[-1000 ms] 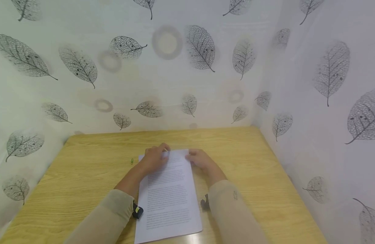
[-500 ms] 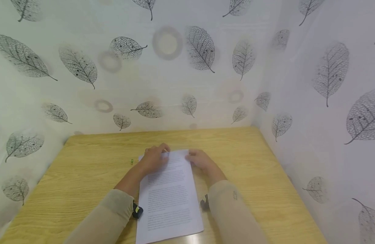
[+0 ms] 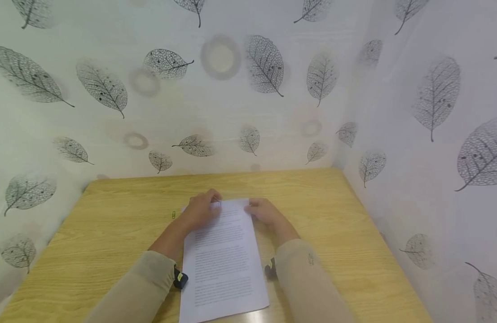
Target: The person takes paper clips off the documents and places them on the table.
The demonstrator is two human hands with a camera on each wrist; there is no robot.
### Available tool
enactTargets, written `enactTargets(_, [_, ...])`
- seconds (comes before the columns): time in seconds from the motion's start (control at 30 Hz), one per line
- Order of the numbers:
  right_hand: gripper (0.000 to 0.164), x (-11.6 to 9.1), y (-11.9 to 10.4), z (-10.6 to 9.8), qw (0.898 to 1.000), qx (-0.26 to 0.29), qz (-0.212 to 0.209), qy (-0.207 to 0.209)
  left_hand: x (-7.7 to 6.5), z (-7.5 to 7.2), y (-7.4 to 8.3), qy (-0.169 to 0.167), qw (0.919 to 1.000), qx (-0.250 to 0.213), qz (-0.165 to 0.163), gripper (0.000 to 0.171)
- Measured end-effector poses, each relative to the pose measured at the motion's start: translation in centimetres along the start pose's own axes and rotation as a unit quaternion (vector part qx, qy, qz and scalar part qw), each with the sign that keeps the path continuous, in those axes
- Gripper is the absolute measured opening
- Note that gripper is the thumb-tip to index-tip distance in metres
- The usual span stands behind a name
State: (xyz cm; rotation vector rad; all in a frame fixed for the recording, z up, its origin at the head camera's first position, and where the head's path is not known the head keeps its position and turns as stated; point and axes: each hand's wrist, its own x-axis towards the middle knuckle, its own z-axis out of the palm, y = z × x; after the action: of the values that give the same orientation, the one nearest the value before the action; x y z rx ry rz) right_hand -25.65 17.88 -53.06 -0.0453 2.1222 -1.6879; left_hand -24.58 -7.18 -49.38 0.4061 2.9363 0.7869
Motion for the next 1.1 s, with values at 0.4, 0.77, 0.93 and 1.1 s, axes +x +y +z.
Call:
enactTargets(0.4, [0.031,0.1,0.1,0.0,1.0,0.0,-0.002,0.001,-0.3,-0.8,-1.1,0.022,0.9993,-0.028,-0.01,0.029])
enactTargets(0.77, [0.033,-0.5,-0.7,0.3,1.0,0.0,0.003,0.012,-1.3,-2.7,-3.2,0.057,0.9955,-0.074,-0.011,0.029])
enactTargets(0.93, [0.034,-0.4,-0.6,0.3,1.0,0.0,0.003,0.011,-1.7,-3.4,-3.7,0.068,0.995,-0.072,-0.005,0.032])
enactTargets(1.1, [0.038,-0.3,-0.4,0.3,1.0,-0.002,0.008,0.01,-2.3,-4.2,-4.2,0.088,0.9931,-0.077,0.007,0.029])
